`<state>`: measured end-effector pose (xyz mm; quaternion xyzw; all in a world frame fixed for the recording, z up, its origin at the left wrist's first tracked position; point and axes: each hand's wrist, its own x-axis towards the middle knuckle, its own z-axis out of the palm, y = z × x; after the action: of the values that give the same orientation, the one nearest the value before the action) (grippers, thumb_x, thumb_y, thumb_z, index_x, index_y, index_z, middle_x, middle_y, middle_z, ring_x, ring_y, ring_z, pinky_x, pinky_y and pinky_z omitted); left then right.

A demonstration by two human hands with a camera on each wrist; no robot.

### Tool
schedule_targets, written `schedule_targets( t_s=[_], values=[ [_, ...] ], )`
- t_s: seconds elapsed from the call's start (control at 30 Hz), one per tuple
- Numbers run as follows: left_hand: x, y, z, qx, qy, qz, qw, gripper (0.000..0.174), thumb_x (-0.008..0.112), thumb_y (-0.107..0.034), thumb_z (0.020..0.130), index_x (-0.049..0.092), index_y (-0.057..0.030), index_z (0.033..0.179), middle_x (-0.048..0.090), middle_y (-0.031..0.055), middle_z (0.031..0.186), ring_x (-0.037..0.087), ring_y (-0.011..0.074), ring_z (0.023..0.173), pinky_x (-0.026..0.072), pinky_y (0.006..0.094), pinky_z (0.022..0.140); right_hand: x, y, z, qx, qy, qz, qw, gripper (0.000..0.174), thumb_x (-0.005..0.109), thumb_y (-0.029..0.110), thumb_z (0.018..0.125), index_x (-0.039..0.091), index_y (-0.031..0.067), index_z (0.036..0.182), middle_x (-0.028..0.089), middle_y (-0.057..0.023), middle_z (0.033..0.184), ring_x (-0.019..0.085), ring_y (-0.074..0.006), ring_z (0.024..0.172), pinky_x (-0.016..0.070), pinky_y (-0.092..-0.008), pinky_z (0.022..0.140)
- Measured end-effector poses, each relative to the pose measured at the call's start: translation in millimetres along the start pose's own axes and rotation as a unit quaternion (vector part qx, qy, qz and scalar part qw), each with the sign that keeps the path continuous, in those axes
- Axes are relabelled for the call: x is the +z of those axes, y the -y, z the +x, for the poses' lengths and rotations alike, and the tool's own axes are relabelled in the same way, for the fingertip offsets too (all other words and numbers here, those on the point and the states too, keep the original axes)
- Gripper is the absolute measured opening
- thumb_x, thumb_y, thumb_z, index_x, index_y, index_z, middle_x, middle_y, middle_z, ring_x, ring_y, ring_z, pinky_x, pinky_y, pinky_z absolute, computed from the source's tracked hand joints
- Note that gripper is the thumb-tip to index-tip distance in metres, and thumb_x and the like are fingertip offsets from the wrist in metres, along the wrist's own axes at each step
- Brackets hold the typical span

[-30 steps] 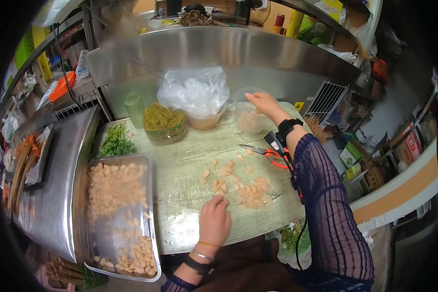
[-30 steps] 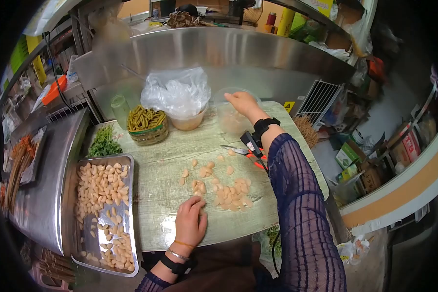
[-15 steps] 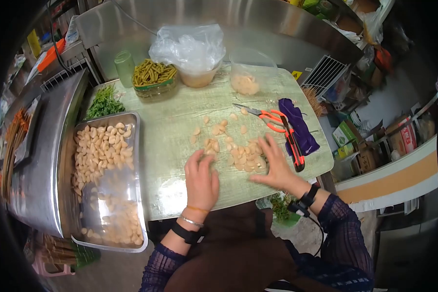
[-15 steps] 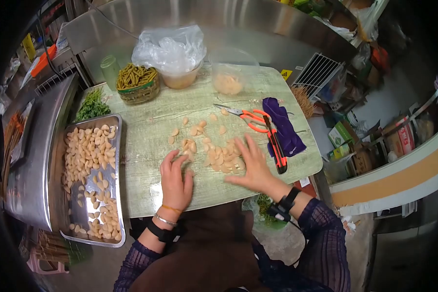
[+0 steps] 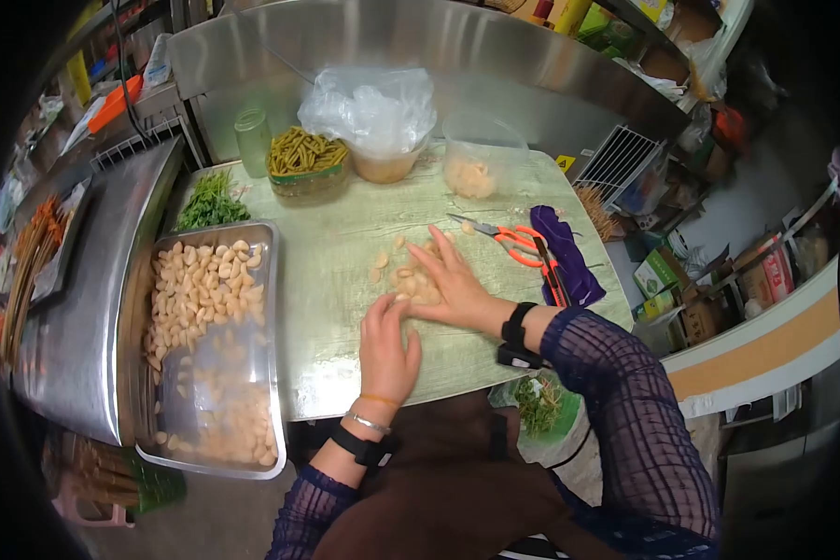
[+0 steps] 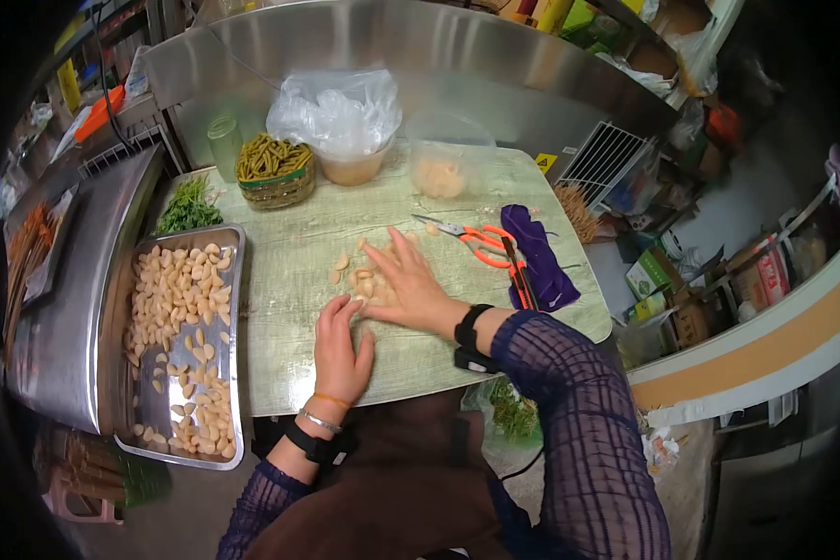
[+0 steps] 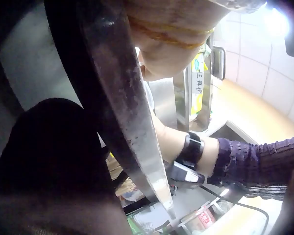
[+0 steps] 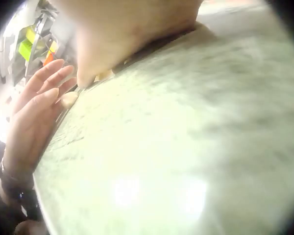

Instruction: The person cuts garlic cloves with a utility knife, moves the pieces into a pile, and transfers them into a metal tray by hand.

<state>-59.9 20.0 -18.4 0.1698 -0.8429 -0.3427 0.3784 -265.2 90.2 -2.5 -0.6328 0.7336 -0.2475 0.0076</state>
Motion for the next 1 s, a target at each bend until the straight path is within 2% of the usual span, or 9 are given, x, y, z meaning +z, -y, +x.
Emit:
schedule_targets(
  t_s=[0.1, 0.2, 0.3, 0.4, 0.6, 0.7, 0.8, 0.9, 1.0],
  values=[
    [-2, 0, -2, 0.002, 0.000, -0.011, 1.000, 0.053, 0.068, 0.001, 0.087, 0.054, -0.0017, 0.138, 0.050, 0.0250, 0.143, 0.051, 0.0460, 0.131, 0.0444, 0.0513, 0.111, 6, -7, 13, 0.060, -0.076, 0.089, 0.991, 0.095, 0.075, 0.054, 0.091, 0.034, 0.0082, 0.163, 0.020, -0.0312, 0.168, 0.026, -0.0509, 0.154, 0.0278, -0.0545, 0.124],
    [-3, -1, 0, -0.003, -0.017, -0.028, 0.999, 0.051, 0.068, -0.002, 0.088, 0.054, -0.0014, 0.138, 0.051, 0.0241, 0.143, 0.051, 0.0436, 0.134, 0.0430, 0.0494, 0.114, 10, -62, 9, 0.218, -0.133, -0.034, 0.966, 0.084, 0.072, 0.047, 0.093, 0.040, 0.0049, 0.158, 0.030, -0.0294, 0.165, 0.031, -0.0488, 0.152, 0.0281, -0.0528, 0.124],
    [-2, -1, 1, -0.019, -0.004, -0.032, 0.999, 0.052, 0.068, -0.002, 0.088, 0.054, -0.0015, 0.139, 0.051, 0.0238, 0.143, 0.051, 0.0433, 0.134, 0.0430, 0.0497, 0.113, 0, -72, 2, 0.153, -0.041, -0.043, 0.986, 0.076, 0.067, 0.044, 0.098, 0.042, 0.0026, 0.157, 0.032, -0.0309, 0.163, 0.032, -0.0494, 0.152, 0.0288, -0.0510, 0.124],
    [-4, -2, 1, -0.022, -0.004, -0.043, 0.999, 0.055, 0.068, -0.001, 0.088, 0.052, -0.0002, 0.141, 0.050, 0.0250, 0.144, 0.050, 0.0444, 0.134, 0.0427, 0.0499, 0.113, -17, -25, 1, 0.065, 0.021, 0.133, 0.989, 0.084, 0.071, 0.052, 0.093, 0.043, 0.0072, 0.158, 0.031, -0.0313, 0.164, 0.031, -0.0505, 0.152, 0.0274, -0.0538, 0.124],
    [1, -3, 4, -0.043, -0.048, -0.028, 0.998, 0.060, 0.068, -0.002, 0.088, 0.048, 0.0021, 0.145, 0.048, 0.0275, 0.146, 0.048, 0.0459, 0.135, 0.0405, 0.0505, 0.115, -5, 9, 14, -0.063, 0.024, -0.054, 0.996, 0.090, 0.077, 0.066, 0.079, 0.053, 0.0263, 0.156, 0.031, -0.0302, 0.165, 0.029, -0.0513, 0.152, 0.0269, -0.0584, 0.122],
    [0, -1, 1, -0.044, -0.032, -0.046, 0.997, 0.061, 0.068, -0.002, 0.088, 0.048, 0.0020, 0.145, 0.048, 0.0271, 0.146, 0.048, 0.0457, 0.135, 0.0398, 0.0507, 0.116, 6, 8, 41, -0.100, 0.018, -0.117, 0.988, 0.079, 0.081, 0.058, 0.077, 0.063, 0.0268, 0.147, 0.038, -0.0265, 0.160, 0.038, -0.0481, 0.146, 0.0392, -0.0550, 0.115],
    [-2, -1, 2, -0.028, -0.025, -0.032, 0.999, 0.060, 0.068, -0.002, 0.088, 0.049, 0.0013, 0.144, 0.048, 0.0265, 0.145, 0.048, 0.0450, 0.135, 0.0407, 0.0500, 0.115, 16, 3, 58, -0.140, 0.012, -0.043, 0.989, 0.061, 0.083, 0.046, 0.078, 0.071, 0.0232, 0.132, 0.049, -0.0191, 0.146, 0.050, -0.0429, 0.133, 0.0517, -0.0494, 0.099],
    [-3, 0, 1, -0.029, -0.014, -0.022, 0.999, 0.055, 0.068, -0.001, 0.087, 0.053, -0.0005, 0.140, 0.051, 0.0243, 0.143, 0.050, 0.0434, 0.133, 0.0421, 0.0484, 0.114, 10, 18, 59, -0.072, 0.055, -0.041, 0.995, 0.040, 0.080, 0.032, 0.085, 0.074, 0.0193, 0.123, 0.055, -0.0125, 0.133, 0.057, -0.0362, 0.122, 0.0557, -0.0446, 0.089],
    [-3, 2, 0, -0.019, -0.006, -0.025, 0.999, 0.048, 0.068, 0.000, 0.086, 0.059, -0.0021, 0.133, 0.054, 0.0216, 0.140, 0.052, 0.0413, 0.131, 0.0445, 0.0472, 0.111, 18, 12, 53, -0.058, 0.025, 0.004, 0.998, 0.038, 0.082, 0.026, 0.082, 0.075, 0.0172, 0.118, 0.060, -0.0108, 0.118, 0.065, -0.0327, 0.109, 0.0573, -0.0413, 0.085]
  ],
)
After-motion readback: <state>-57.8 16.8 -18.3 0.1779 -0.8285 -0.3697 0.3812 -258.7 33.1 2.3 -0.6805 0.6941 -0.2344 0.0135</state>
